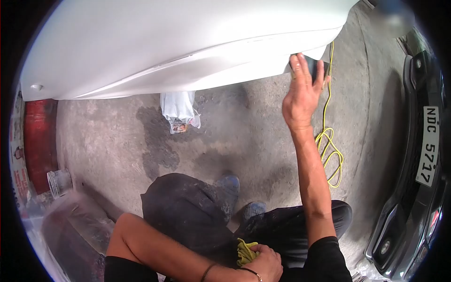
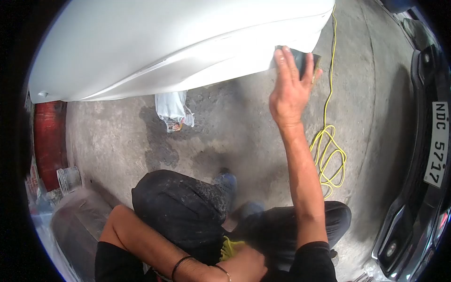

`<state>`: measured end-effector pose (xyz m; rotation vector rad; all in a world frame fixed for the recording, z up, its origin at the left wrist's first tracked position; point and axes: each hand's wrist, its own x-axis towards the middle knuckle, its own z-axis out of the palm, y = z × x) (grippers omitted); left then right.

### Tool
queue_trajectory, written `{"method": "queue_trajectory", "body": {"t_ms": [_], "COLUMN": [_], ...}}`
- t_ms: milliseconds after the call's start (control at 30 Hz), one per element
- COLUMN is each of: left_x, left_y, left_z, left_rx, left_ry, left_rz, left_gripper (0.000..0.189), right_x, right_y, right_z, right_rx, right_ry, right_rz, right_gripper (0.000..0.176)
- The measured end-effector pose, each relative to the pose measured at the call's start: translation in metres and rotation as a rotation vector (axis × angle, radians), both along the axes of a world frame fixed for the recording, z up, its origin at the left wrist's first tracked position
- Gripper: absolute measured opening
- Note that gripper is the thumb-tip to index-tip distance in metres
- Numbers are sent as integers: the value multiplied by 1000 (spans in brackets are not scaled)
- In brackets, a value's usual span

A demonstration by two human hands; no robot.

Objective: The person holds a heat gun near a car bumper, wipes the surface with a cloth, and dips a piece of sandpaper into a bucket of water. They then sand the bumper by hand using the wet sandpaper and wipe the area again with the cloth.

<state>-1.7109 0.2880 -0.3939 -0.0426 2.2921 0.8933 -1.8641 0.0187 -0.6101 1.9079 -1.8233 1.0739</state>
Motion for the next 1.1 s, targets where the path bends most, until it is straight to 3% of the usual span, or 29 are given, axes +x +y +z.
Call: {"method": "queue_trajectory", "body": {"t_ms": [100,133,200,267,400,500,633,733,800,867,967,1000,1033,1100], "left_x": [-14,-9,5,4,11,9,8,6,-12,-30,-54,-63,-70,-81], "left_y": [31,12,-21,-21,-40,-36,-37,-47,-54,-73,-51,-58,-62,-49], "left_z": [-33,-20,4,3,13,1,-6,-15,-31,-43,-107,-110,-112,-124], "left_rx": [-32,-47,-82,-47,-20,33,33,13,105,161,148,141,137,59], "left_ry": [-90,-58,9,12,34,-16,-25,-45,-153,-267,-433,-416,-399,-367], "left_rz": [87,31,-71,-46,-124,-80,-80,-47,64,-82,-217,-263,-314,-514], "left_gripper": [34,32,31,32,33,35,34,32,32,35,43,41,39,33], "right_x": [29,26,12,12,29,16,34,20,39,41,14,16,26,35], "right_y": [18,16,0,-4,12,-4,10,-2,8,17,3,1,6,22], "right_z": [11,11,8,4,3,1,0,2,4,15,16,12,15,27], "right_rx": [78,74,-1,-27,35,-33,6,-16,35,79,88,64,71,158], "right_ry": [113,127,53,-85,77,-108,-13,-50,-65,-46,-50,-18,-125,-45], "right_rz": [317,311,82,-105,248,-13,186,-32,61,147,-22,-31,3,180], "right_gripper": [59,56,56,55,60,62,60,58,58,60,61,62,63,64]}}
